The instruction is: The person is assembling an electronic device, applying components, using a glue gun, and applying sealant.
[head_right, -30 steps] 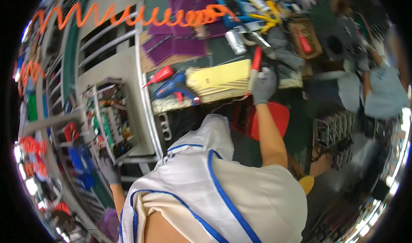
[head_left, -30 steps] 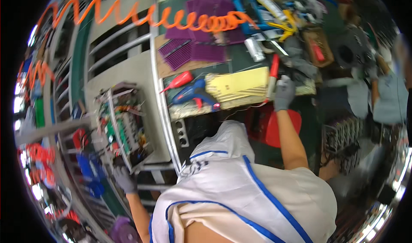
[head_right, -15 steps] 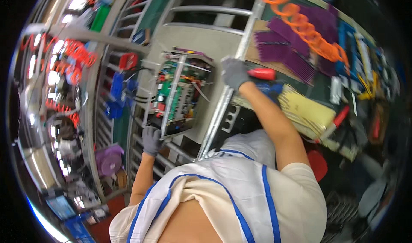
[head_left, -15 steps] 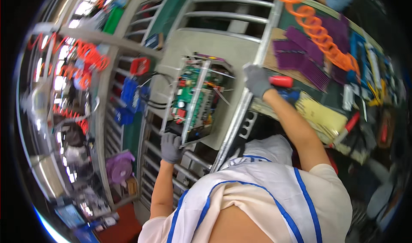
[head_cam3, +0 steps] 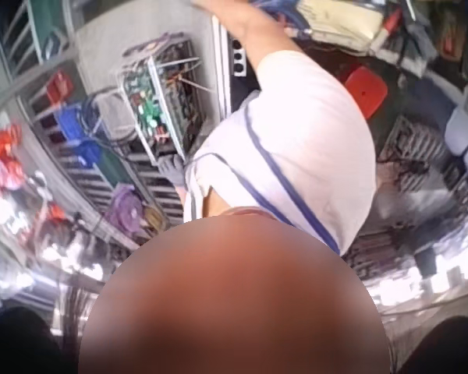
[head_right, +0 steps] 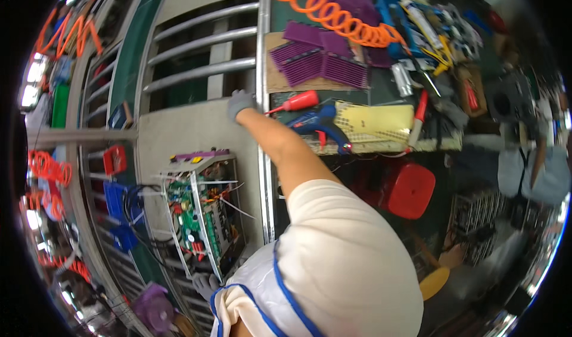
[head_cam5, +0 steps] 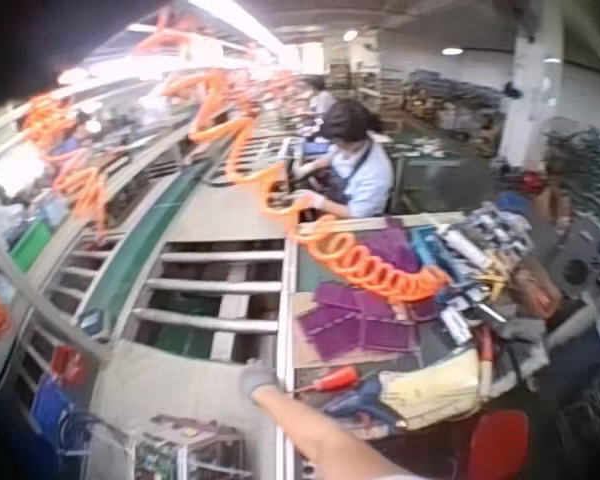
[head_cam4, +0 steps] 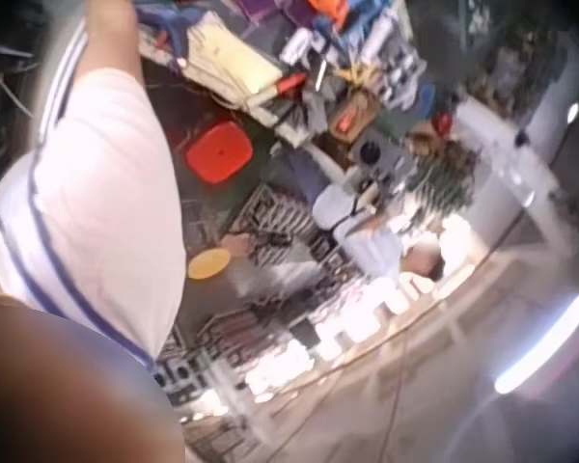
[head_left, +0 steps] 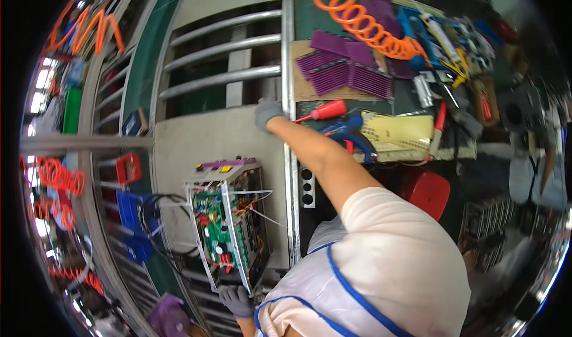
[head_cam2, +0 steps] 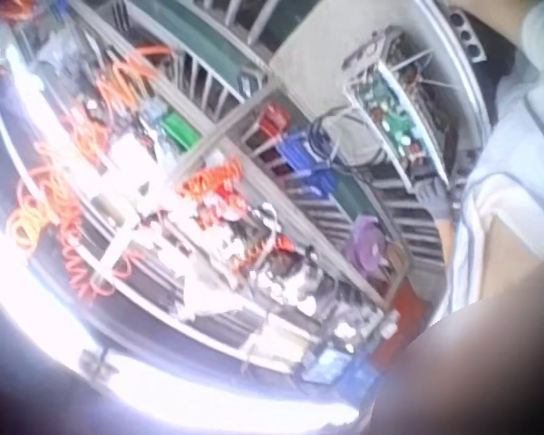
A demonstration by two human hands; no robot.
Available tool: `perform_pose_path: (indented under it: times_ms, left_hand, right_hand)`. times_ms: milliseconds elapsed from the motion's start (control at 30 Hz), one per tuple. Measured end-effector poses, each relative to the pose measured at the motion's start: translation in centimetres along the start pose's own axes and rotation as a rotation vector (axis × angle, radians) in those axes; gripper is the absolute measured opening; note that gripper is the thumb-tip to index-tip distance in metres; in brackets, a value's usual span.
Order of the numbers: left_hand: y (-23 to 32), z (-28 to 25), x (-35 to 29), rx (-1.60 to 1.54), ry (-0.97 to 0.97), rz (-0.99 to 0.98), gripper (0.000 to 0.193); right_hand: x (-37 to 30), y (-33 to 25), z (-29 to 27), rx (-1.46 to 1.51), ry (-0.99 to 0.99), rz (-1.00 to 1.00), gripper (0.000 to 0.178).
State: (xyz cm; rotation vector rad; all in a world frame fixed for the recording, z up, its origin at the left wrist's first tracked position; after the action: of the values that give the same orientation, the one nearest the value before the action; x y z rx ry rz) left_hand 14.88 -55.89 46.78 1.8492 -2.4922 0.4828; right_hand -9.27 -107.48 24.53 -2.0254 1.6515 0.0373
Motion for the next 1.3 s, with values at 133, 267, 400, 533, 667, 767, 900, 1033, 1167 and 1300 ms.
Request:
perform_pose_path:
  times_ms: [133,267,400,533,667,767,900,1033,1167,1300]
  left_hand:
    - [2.2,1.5,-1.6,0.077,0.082,0.09,0.014]
    - [7.5,3.6,-2.0,0.149,0.013,0.106,0.013]
    - [9.1,4.2,-2.3,0.07,-0.033,0.063,0.023]
    - [9.1,4.0,-2.5,0.051,0.026,0.029,0.026]
    - [8.9,4.1,-2.3,0.027,0.088,-0.017,0.03]
    - [8.3,4.2,-2.2,0.031,0.122,-0.073,0.033]
    - [7.7,4.5,-2.4,0.043,0.146,-0.144,0.037]
    - [7.7,4.7,-2.6,0.062,0.126,-0.245,0.041]
    - [8.3,2.7,-2.2,0.095,0.048,-0.309,0.045]
    - [10.8,-0.8,-1.0,0.048,-0.176,-0.397,0.062]
  right_hand:
    - [-3.4,-1.8,-1.9,0.081,0.066,-0.002,0.035]
    - [-5.2,-1.8,-1.8,0.235,0.095,0.067,0.035]
    - [-6.1,-2.1,-0.2,0.233,0.076,0.066,0.035]
    - [-9.0,-3.4,-0.7,0.131,-0.012,0.016,0.039]
    - [-17.8,-4.9,-4.7,0.192,0.206,-0.278,0.043]
    - [-26.7,2.4,-10.7,0.91,0.718,-0.57,0.042]
    - [-32.1,28.8,-19.9,1.088,1.305,-0.244,0.016]
    - [-35.4,55.4,-19.7,1.562,1.783,0.686,0.016]
    - [-28.5,69.3,-19.7,2.192,0.987,0.35,0.031]
    - [-25.2,72.8,-19.7,2.317,1.048,0.433,0.043]
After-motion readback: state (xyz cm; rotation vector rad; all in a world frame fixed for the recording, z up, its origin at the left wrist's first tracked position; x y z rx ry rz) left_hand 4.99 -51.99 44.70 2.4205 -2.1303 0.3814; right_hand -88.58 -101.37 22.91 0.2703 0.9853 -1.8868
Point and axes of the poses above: each hand's wrist, its own x-axis towards the middle knuckle, its own z-axis out of the palm, y = z × x, the point moved 5 cm from there along x, towards the middle knuckle, and after that the axes turned 9 degrees about x, right-handed, at the moved point
